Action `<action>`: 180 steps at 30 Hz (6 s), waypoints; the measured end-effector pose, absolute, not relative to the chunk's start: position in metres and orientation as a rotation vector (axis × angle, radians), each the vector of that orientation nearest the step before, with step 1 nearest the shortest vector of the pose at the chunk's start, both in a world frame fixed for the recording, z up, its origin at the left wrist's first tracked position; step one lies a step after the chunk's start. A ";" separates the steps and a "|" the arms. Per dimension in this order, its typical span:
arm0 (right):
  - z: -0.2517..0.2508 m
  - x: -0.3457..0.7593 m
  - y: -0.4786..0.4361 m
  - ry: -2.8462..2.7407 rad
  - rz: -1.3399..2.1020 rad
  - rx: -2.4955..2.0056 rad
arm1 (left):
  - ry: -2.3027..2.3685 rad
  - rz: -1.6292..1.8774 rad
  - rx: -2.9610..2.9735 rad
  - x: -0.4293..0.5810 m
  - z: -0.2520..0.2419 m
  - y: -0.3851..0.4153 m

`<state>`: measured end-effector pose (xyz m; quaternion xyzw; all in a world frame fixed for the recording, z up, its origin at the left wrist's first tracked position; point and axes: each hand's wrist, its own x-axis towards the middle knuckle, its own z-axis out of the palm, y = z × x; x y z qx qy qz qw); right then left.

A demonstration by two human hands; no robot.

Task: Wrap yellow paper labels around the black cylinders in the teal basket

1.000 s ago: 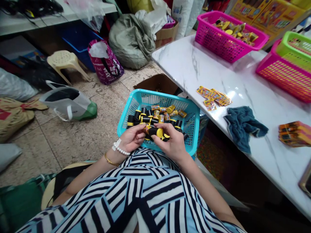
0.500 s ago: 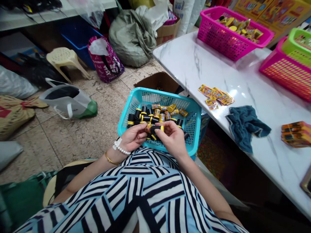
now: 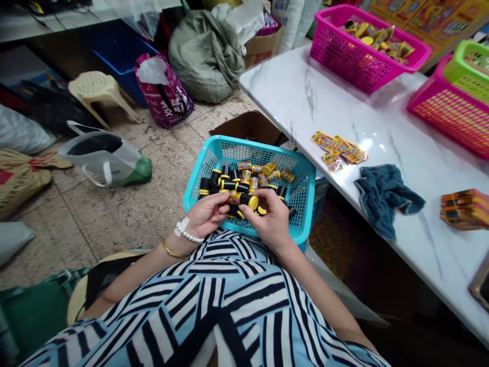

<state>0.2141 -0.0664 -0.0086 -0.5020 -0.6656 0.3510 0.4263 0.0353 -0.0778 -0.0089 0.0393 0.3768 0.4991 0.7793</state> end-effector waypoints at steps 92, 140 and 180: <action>-0.020 0.228 -0.047 -1.094 1.645 -1.315 | 1.061 0.979 0.819 0.046 -0.027 -0.063; 0.045 0.335 0.074 -1.989 -0.582 -1.643 | 1.019 0.947 0.361 0.047 -0.019 -0.057; -0.002 0.213 -0.049 -2.180 -0.017 -0.967 | 0.995 1.122 0.562 0.061 -0.015 -0.059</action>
